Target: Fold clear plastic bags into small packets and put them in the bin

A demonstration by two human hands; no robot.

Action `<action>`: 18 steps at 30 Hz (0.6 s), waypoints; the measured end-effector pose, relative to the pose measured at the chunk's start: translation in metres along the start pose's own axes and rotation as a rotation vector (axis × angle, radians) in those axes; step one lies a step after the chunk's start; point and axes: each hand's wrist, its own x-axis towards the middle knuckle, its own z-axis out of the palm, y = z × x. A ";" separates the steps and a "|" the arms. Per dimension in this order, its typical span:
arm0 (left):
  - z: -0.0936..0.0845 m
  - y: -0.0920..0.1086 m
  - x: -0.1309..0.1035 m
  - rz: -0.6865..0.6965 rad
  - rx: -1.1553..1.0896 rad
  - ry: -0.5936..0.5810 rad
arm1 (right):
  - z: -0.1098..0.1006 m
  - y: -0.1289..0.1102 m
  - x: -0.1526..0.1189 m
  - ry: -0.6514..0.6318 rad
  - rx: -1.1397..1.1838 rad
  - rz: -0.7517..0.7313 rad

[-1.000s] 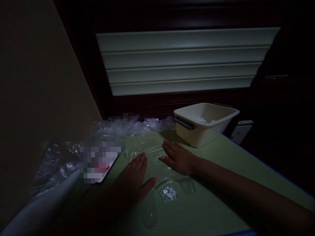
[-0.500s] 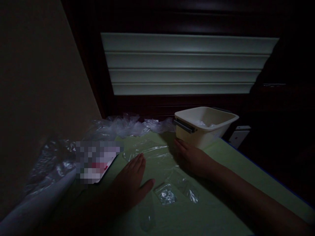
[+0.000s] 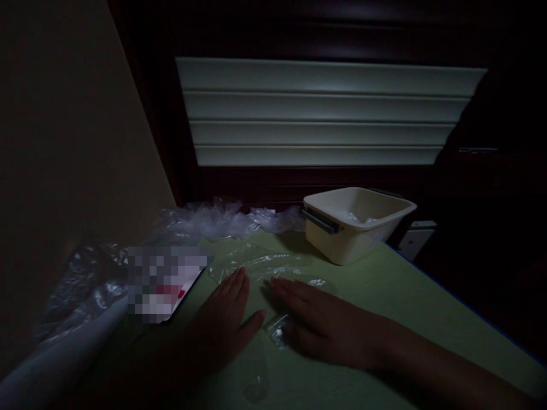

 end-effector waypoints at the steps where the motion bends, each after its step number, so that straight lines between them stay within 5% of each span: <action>1: 0.001 0.000 0.000 0.000 -0.005 0.003 | -0.002 0.003 0.000 0.020 0.006 -0.001; 18: 0.014 -0.004 -0.004 -0.056 -0.076 0.029 | 0.009 0.001 0.005 0.048 0.122 -0.208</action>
